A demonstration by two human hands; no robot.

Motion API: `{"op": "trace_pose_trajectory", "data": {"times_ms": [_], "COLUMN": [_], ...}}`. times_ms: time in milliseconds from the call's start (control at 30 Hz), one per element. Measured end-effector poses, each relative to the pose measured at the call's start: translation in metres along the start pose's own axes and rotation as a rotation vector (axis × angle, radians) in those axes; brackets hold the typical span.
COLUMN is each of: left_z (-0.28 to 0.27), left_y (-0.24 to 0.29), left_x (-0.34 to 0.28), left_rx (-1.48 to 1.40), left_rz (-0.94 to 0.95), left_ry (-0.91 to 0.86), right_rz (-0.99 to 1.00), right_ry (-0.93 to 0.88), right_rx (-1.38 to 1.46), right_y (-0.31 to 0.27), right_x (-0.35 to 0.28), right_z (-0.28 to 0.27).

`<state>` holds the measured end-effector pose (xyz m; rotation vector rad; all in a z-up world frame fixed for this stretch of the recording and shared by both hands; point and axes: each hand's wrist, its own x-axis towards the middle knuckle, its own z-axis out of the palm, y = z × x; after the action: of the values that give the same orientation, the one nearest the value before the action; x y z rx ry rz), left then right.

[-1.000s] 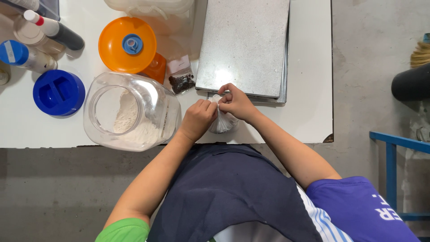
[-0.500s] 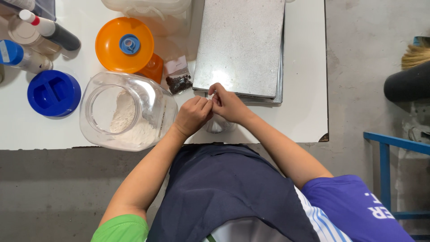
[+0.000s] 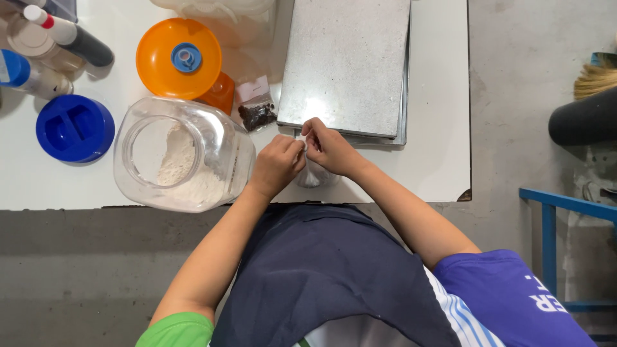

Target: Pouring flour from a small plastic bag into a storage container and checking ingredient bins in a bakery kitchen.

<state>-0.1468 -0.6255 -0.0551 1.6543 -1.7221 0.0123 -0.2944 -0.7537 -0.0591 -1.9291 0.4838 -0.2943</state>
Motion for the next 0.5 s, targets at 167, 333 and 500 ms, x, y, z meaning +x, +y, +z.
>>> {"op": "trace_pose_trajectory", "data": {"times_ms": [167,333,500], "left_z": [0.002,0.004,0.004], "left_y": [0.002,0.005,0.01], "left_x": [0.002,0.005,0.002], "left_rx": [0.155,0.109,-0.196], "left_rz": [0.083,0.036,-0.234], "left_ry": [-0.038,-0.039,0.02], "right_rz": [0.053,0.072,0.048], "right_ry": [-0.007,-0.03,-0.077], "right_rx": [-0.038,-0.037,0.024], "right_y": [-0.006,-0.008,-0.002], "right_x": [0.004,0.001,-0.002], "right_z": [0.001,-0.008,-0.011]}}
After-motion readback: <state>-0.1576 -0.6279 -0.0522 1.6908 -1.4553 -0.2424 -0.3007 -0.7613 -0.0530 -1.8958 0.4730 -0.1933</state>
